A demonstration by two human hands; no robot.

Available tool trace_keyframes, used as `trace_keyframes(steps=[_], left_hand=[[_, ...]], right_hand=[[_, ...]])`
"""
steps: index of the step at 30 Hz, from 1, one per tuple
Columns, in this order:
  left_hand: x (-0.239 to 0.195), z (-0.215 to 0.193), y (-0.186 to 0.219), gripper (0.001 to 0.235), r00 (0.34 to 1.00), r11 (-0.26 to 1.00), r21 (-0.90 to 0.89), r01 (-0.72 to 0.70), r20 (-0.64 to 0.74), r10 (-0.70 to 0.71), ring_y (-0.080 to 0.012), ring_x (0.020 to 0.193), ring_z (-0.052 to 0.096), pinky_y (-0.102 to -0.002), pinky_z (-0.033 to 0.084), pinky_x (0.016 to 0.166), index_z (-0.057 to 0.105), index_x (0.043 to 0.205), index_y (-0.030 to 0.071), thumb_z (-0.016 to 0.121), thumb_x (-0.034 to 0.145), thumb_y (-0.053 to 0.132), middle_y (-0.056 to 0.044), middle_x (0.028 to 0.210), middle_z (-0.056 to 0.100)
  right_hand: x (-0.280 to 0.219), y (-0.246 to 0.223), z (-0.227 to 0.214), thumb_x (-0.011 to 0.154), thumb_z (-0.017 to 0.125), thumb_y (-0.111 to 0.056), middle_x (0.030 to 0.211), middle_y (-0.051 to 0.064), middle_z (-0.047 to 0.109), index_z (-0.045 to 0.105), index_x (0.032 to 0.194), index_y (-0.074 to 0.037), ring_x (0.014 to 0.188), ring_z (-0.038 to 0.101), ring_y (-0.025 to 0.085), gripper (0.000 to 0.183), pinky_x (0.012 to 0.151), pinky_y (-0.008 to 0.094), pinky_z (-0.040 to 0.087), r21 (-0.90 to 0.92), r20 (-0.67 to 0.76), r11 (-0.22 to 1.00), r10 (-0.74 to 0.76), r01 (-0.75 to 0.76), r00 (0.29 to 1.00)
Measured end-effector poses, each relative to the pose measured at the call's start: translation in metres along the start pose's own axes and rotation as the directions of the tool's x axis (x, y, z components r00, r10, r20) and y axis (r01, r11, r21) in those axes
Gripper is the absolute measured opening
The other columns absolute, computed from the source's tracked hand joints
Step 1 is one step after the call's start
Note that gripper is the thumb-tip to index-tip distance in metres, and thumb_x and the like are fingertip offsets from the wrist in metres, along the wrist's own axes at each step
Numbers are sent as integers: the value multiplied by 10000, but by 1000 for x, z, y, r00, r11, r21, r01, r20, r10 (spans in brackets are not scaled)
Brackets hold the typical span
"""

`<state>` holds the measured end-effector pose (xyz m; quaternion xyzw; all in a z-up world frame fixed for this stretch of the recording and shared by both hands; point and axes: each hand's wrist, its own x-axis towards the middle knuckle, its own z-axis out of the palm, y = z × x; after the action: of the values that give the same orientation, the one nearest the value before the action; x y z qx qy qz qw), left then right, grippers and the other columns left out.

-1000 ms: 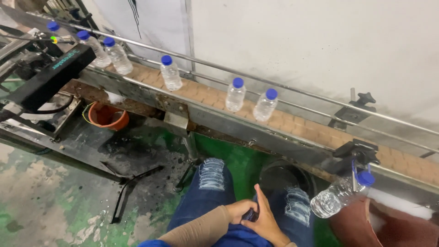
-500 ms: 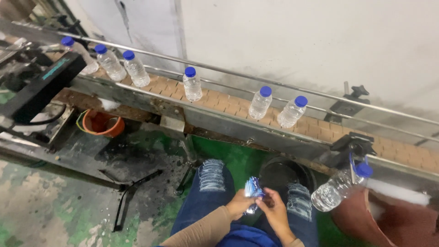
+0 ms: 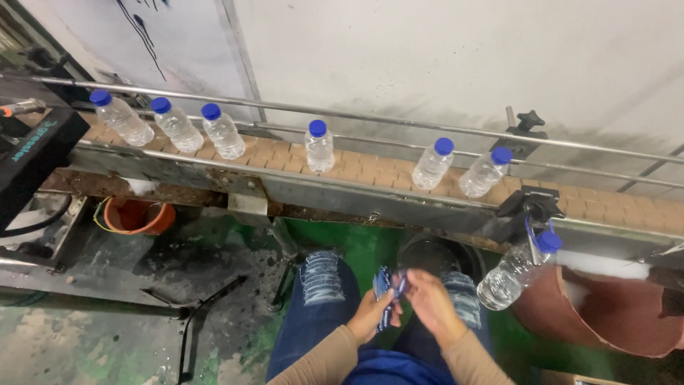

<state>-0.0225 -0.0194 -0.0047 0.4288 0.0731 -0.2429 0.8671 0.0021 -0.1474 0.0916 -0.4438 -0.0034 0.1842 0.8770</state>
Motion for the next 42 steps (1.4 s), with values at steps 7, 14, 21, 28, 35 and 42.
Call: trace_keyframes(steps=[7,14,21,28,35,42], left_hand=[[-4,0,14,361,985,984,-60,169,-18,-170,-228,607,632,-306,558,614,541,868,-10,416,969,313,-166,721,628],[6,-10,4,189,979,979,-30,204,0,-204,-135,456,483,-221,400,428,522,964,22,520,824,149,-51,618,515],[4,0,12,338,967,936,-247,252,29,-253,-251,569,583,-342,549,543,472,1164,-8,299,875,12,-133,676,519],[-2,-6,11,126,978,982,-91,167,141,-153,-264,791,675,-350,568,766,499,1024,-41,444,953,48,-180,892,653],[-6,1,20,129,986,987,-38,153,79,-150,-251,792,680,-349,572,772,527,1016,-34,494,931,57,-184,885,661],[3,-4,9,110,983,999,28,-20,-183,24,-221,593,655,-323,568,609,640,833,-39,676,789,55,-156,697,670]], right_hand=[[71,-171,59,903,524,-106,1047,60,641,625,937,-104,1017,579,234,107,929,408,409,-983,-46,161,-667,83,744],[106,-255,43,793,613,-435,1213,85,533,534,1239,-217,1018,541,277,502,798,393,477,-806,-176,-495,-324,-324,930],[109,-283,44,731,728,-181,1270,85,558,583,1221,-219,1112,558,299,512,890,409,477,-665,-599,-545,-19,-511,801],[99,-302,10,823,636,-251,1410,25,426,490,1322,-194,1289,411,281,523,1101,495,261,-660,-644,-500,-8,-561,765],[101,-312,-63,711,718,-446,1331,132,520,592,1236,-81,1211,485,360,652,986,481,385,-504,-731,-535,-154,-678,665],[36,-298,39,853,524,-303,1436,198,294,328,1413,-37,1277,297,394,650,1003,534,247,-777,-372,-221,-595,-589,713]])
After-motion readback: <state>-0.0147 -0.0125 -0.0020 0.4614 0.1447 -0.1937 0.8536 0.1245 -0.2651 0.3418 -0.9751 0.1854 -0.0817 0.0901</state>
